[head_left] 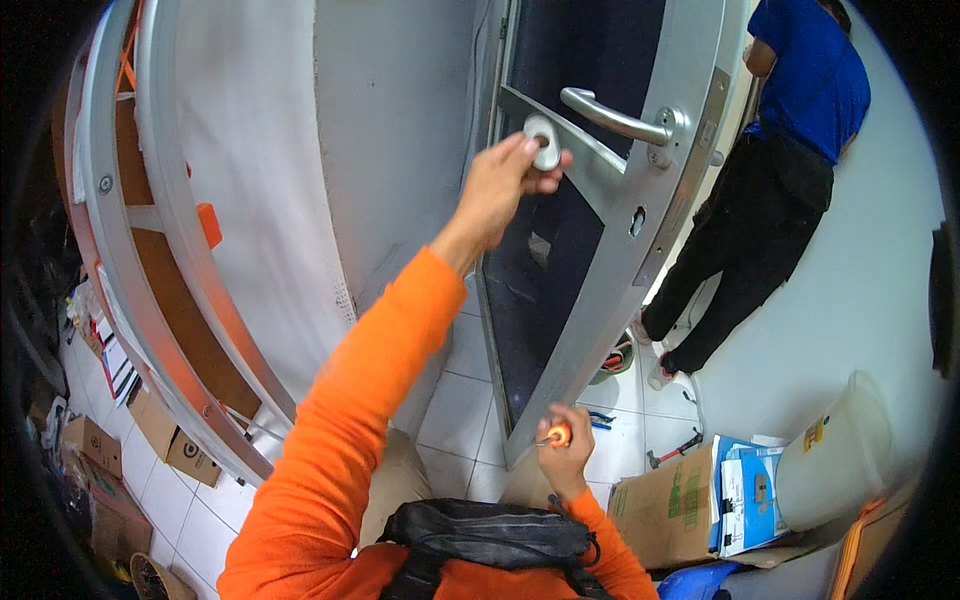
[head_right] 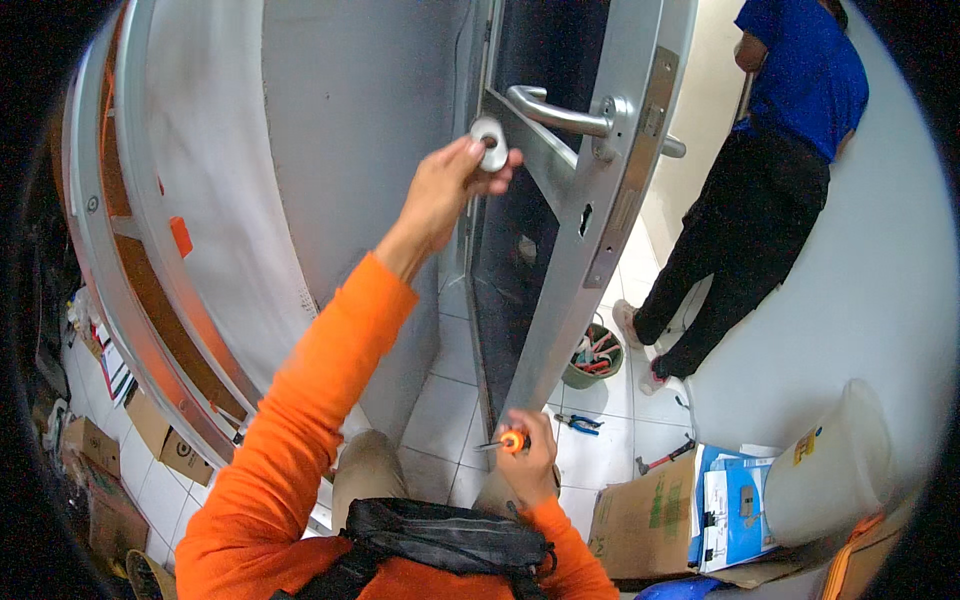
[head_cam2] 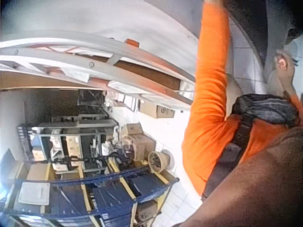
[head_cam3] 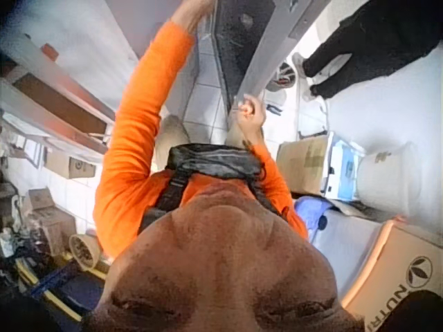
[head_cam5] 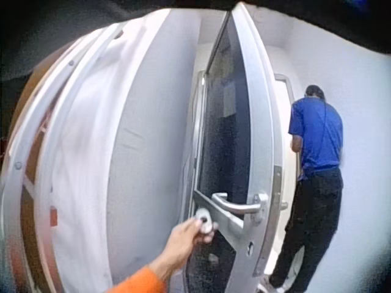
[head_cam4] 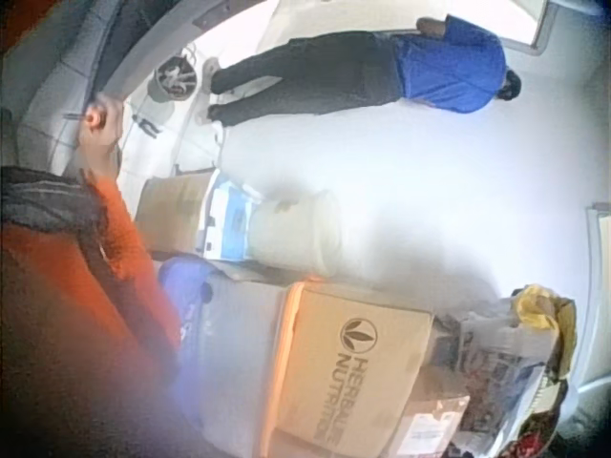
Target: The person installs a door handle and lock assembly by fitting the hardware into the door, inserting components by hand, and securing the plate with a screwdriver.
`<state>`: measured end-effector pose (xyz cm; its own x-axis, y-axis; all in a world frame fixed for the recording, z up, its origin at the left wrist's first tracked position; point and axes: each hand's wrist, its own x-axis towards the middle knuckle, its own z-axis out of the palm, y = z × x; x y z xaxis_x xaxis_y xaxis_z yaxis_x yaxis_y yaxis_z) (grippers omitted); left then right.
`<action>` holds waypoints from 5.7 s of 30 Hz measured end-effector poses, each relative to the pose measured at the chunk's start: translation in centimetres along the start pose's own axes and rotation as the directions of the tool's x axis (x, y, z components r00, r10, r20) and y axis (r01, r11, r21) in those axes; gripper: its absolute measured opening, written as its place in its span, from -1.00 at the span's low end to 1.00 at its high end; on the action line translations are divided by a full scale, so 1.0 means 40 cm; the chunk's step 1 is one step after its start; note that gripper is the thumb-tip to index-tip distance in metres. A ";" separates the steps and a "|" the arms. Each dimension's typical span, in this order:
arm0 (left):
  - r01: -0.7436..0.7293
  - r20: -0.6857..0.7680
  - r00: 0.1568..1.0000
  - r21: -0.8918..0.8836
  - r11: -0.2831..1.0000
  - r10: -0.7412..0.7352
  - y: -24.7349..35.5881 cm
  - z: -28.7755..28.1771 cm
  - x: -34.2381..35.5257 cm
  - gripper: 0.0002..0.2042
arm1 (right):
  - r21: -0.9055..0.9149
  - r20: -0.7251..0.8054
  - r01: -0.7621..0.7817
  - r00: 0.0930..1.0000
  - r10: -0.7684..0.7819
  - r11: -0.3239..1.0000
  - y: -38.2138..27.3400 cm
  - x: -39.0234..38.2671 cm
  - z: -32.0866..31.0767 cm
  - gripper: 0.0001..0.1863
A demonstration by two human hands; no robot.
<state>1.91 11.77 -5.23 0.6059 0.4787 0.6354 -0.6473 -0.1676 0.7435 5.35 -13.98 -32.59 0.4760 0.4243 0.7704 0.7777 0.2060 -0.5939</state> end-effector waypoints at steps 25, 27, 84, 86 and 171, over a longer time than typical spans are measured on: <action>0.274 0.209 0.958 -0.444 0.853 -0.198 -0.022 0.046 0.254 -0.64 | -0.444 0.277 -0.246 0.877 0.393 0.862 0.172 -0.243 -0.024 -0.69; 0.302 0.320 0.937 -0.551 0.778 -0.138 -0.046 0.051 0.253 -0.66 | -0.444 0.286 -0.247 0.872 0.397 0.862 0.157 -0.233 -0.031 -0.69; 0.145 0.152 0.988 -0.949 0.282 0.004 -0.096 0.139 0.249 -0.78 | -0.578 0.383 -0.277 0.738 0.555 0.768 0.114 -0.190 -0.047 -0.66; 0.094 0.109 0.991 -0.982 0.166 0.083 -0.099 0.162 0.248 -0.79 | -0.558 0.396 -0.253 0.756 0.522 0.790 0.124 -0.199 -0.056 -0.66; -0.299 -0.055 0.953 0.015 0.954 0.299 0.081 0.278 -0.046 -0.26 | -0.538 0.362 -0.193 0.826 0.432 0.820 0.156 -0.233 -0.032 -0.63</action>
<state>3.82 0.77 -1.66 0.3583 0.4533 0.8162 -0.7919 -0.3156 0.5228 6.29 -17.76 -43.18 0.5807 0.7586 0.2955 0.7669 -0.3878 -0.5114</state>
